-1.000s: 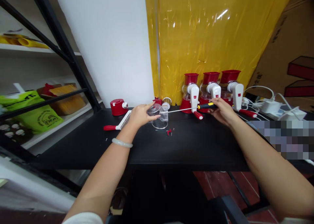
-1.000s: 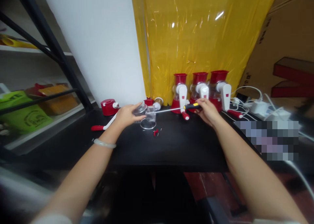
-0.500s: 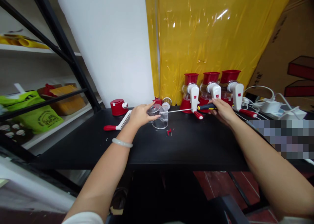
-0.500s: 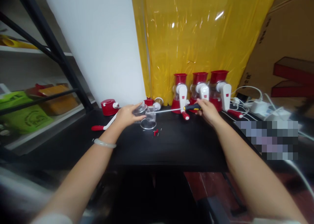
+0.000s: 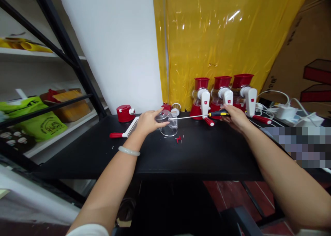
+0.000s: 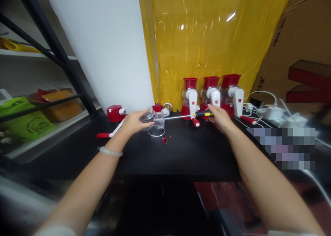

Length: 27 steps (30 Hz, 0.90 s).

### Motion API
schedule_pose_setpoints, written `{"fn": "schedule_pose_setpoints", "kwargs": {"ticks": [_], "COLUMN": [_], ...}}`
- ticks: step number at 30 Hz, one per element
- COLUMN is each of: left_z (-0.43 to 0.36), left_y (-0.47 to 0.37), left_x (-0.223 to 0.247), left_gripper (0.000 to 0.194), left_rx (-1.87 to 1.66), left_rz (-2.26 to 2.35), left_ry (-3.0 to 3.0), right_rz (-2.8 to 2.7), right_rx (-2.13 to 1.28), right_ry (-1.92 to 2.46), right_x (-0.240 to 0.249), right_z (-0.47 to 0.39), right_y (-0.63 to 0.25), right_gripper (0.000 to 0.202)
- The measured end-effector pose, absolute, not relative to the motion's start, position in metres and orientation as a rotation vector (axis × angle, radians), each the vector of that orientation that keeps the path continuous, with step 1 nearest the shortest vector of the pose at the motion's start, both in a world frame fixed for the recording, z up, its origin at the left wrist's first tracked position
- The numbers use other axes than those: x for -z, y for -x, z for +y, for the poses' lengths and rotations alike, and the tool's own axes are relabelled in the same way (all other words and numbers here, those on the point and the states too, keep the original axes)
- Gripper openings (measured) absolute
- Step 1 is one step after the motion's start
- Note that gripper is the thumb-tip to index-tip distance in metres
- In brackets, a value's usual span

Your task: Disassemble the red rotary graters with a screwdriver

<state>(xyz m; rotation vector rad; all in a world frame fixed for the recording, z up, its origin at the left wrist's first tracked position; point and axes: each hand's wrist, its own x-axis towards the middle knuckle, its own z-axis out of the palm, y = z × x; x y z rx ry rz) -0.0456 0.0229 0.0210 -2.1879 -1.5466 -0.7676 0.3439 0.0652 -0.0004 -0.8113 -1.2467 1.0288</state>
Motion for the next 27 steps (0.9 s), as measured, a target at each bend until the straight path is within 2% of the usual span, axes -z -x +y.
{"fn": "schedule_pose_setpoints", "kwargs": {"ticks": [2, 8, 12, 16, 22, 27], "left_z": [0.023, 0.021, 0.021, 0.022, 0.021, 0.022], "left_y": [0.045, 0.043, 0.044, 0.045, 0.044, 0.045], "left_x": [-0.021, -0.023, -0.022, -0.022, -0.022, -0.022], "left_gripper": [0.076, 0.076, 0.078, 0.077, 0.077, 0.078], "left_rx": [0.768, 0.757, 0.755, 0.772, 0.788, 0.769], "left_rz": [-1.55, -1.57, -1.553, -1.549, -1.571, -1.559], "left_ry": [2.191, 2.187, 2.179, 2.182, 2.196, 2.182], "right_rz": [-1.191, -1.148, -1.206, -1.161, -1.146, -1.224], "right_rx": [-1.079, -1.207, -1.095, -1.091, -1.22, -1.061], "right_ry": [0.776, 0.649, 0.761, 0.775, 0.629, 0.782], "right_x": [-0.001, -0.006, -0.001, -0.001, -0.006, -0.002], "right_z": [0.062, 0.056, 0.063, 0.063, 0.054, 0.063], "right_y": [-0.343, -0.345, -0.344, -0.342, -0.345, -0.343], "right_gripper": [0.024, 0.023, 0.036, 0.021, 0.017, 0.035]}}
